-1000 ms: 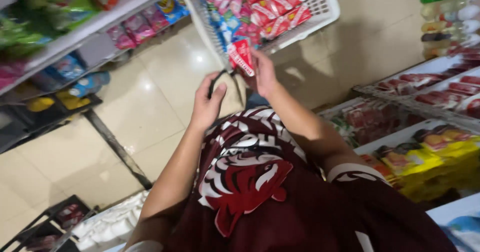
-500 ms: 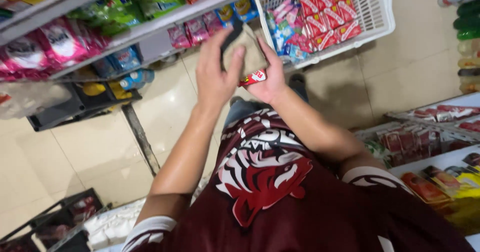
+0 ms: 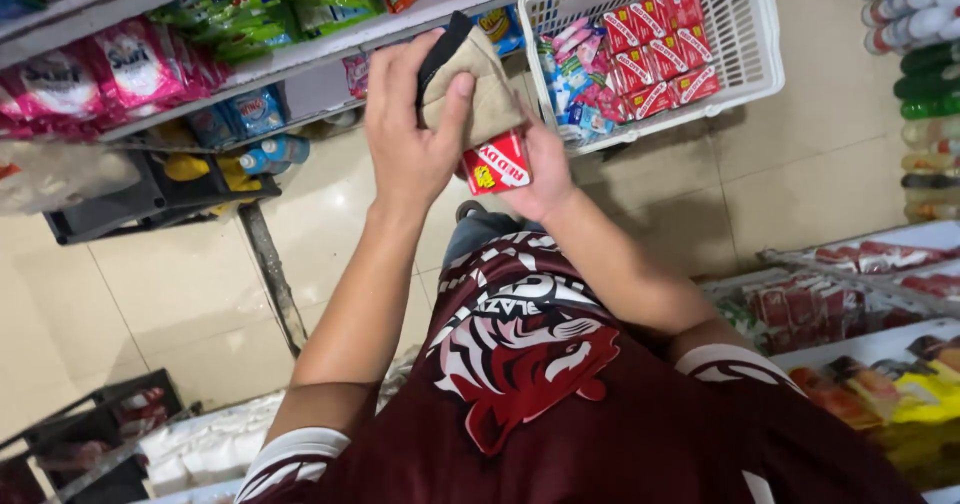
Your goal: Wiping down boxes of floor wax with a cloth and organizing them in a basket and on shelves.
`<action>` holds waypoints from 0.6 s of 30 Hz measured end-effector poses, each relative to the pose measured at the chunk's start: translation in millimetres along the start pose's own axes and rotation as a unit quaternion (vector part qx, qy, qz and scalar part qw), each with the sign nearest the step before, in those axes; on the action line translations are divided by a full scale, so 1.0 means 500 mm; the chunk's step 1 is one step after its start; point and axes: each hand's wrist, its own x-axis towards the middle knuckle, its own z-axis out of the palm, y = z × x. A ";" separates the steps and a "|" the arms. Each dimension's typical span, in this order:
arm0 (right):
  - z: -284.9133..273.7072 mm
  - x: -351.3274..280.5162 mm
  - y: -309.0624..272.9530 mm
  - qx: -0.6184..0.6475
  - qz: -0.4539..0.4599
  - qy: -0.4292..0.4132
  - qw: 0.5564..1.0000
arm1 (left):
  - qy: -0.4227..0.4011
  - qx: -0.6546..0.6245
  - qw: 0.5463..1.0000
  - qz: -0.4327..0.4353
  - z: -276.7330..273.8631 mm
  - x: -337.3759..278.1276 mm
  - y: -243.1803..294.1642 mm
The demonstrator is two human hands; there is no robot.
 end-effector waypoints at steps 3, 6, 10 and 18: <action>0.047 -0.001 -0.044 0.017 -0.012 -0.047 0.999 | -0.003 0.020 1.000 0.000 0.035 -0.024 0.010; 0.054 -0.013 -0.095 -0.018 -0.044 -0.019 0.999 | -0.027 -0.004 1.000 -0.009 0.066 -0.046 0.058; 0.053 -0.022 -0.172 0.033 0.032 -0.088 0.995 | -0.051 0.014 0.999 -0.010 0.117 -0.047 0.113; 0.054 -0.051 -0.258 -0.038 0.002 -0.113 0.993 | 0.063 0.045 0.997 0.029 0.169 0.079 0.171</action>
